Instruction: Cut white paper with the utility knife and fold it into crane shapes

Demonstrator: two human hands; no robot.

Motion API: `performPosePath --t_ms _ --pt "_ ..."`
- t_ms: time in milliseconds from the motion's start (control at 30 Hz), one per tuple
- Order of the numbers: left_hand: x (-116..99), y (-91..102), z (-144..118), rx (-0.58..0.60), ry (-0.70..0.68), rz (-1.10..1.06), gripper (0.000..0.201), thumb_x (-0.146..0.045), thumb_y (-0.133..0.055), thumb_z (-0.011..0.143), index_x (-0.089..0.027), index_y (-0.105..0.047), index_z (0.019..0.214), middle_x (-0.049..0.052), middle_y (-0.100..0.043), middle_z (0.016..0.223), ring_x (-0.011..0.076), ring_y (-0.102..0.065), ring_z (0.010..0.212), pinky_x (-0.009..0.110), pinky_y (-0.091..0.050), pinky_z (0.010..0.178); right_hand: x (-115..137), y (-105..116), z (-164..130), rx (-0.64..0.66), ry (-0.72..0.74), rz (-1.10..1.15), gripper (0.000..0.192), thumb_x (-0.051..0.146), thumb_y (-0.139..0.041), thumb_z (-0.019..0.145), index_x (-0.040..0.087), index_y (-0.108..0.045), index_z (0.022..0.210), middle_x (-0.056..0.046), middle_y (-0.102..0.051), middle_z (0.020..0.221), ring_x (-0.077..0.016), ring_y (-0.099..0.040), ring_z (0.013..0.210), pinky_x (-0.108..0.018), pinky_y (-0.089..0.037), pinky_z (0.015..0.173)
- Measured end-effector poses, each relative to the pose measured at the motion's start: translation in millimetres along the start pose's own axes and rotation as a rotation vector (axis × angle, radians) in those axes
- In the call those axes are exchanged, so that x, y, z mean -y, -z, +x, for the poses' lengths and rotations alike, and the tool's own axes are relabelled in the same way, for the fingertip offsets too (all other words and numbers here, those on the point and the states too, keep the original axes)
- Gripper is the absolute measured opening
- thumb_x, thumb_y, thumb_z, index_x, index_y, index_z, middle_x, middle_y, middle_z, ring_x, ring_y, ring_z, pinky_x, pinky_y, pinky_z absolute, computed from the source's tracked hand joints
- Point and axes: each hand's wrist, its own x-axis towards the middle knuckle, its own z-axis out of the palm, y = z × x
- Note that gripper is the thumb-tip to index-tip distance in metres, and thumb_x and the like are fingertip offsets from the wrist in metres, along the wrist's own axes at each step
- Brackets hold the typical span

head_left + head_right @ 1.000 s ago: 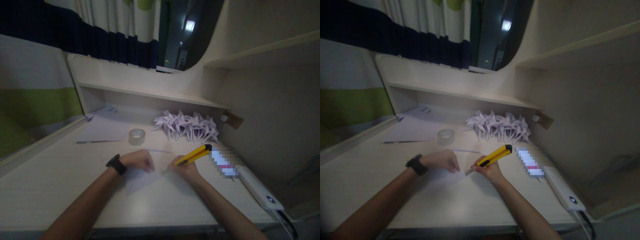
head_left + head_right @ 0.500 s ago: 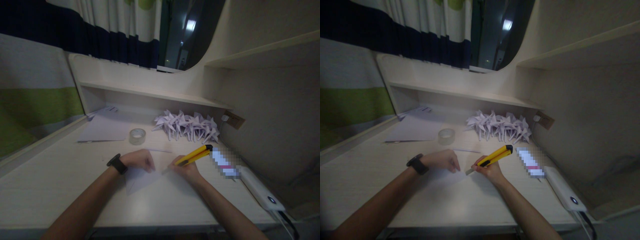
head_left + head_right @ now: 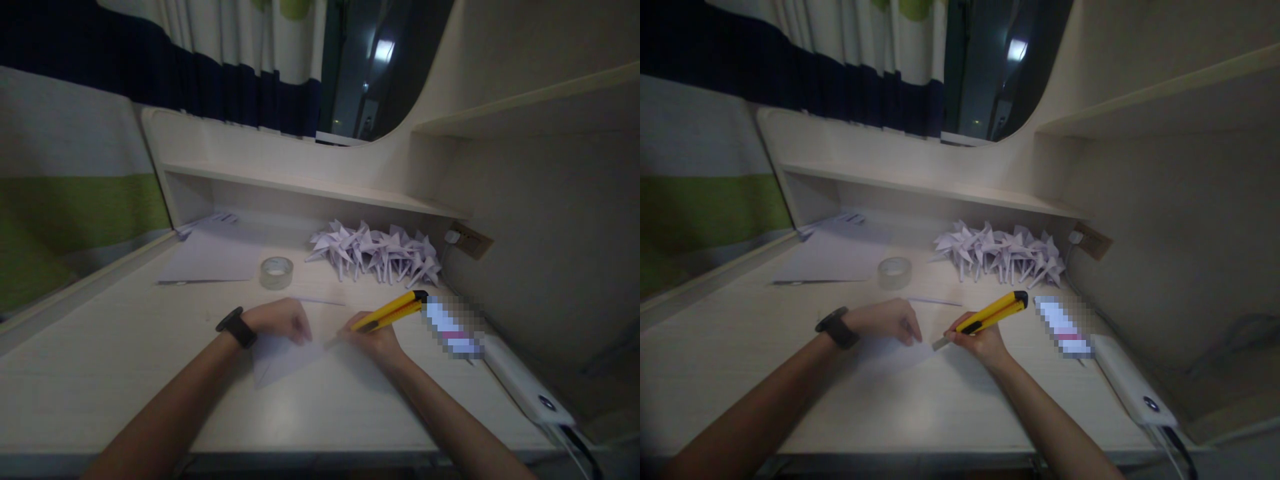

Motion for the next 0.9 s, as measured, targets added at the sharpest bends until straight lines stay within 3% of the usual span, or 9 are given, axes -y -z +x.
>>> performPosePath --t_ms 367,500,700,900 --pt "-1.5 -0.4 0.0 0.012 -0.012 0.042 0.022 -0.017 -0.070 0.069 -0.019 -0.075 0.090 0.003 -0.075 0.082 0.0157 -0.066 0.070 0.022 -0.046 0.065 2.4 -0.9 -0.5 0.020 -0.024 0.013 0.022 0.035 -0.080 0.063 0.017 -0.068 0.069 -0.003 -0.068 0.065 -0.0165 -0.061 0.059 -0.027 -0.049 0.055" --pt "-5.6 -6.6 3.7 -0.053 0.013 0.084 0.018 -0.021 -0.072 0.067 -0.017 -0.073 0.084 0.002 -0.072 0.074 0.0146 -0.063 0.064 0.021 -0.043 0.057 -0.7 -1.2 -1.7 0.030 -0.002 0.018 0.021 0.034 -0.080 0.065 0.017 -0.067 0.069 -0.003 -0.068 0.067 -0.0155 -0.061 0.059 -0.025 -0.049 0.055" --pt "-17.1 -17.2 10.3 -0.117 -0.008 0.246 0.014 -0.017 -0.069 0.068 -0.016 -0.071 0.082 0.002 -0.070 0.072 0.0139 -0.061 0.063 0.021 -0.038 0.056 1.3 0.0 -3.1 0.051 0.012 -0.003 0.021 0.035 -0.079 0.066 0.017 -0.068 0.070 -0.004 -0.068 0.067 -0.0160 -0.061 0.060 -0.026 -0.049 0.055" --pt "-28.1 -19.1 15.0 -0.097 0.012 0.399 0.016 -0.011 -0.058 0.073 -0.017 -0.072 0.079 0.004 -0.072 0.074 0.0160 -0.064 0.067 0.023 -0.041 0.060 6.5 1.3 -2.6 0.076 0.047 -0.019 0.020 0.035 -0.078 0.067 0.017 -0.069 0.070 -0.005 -0.069 0.068 -0.0169 -0.062 0.061 -0.026 -0.050 0.056"
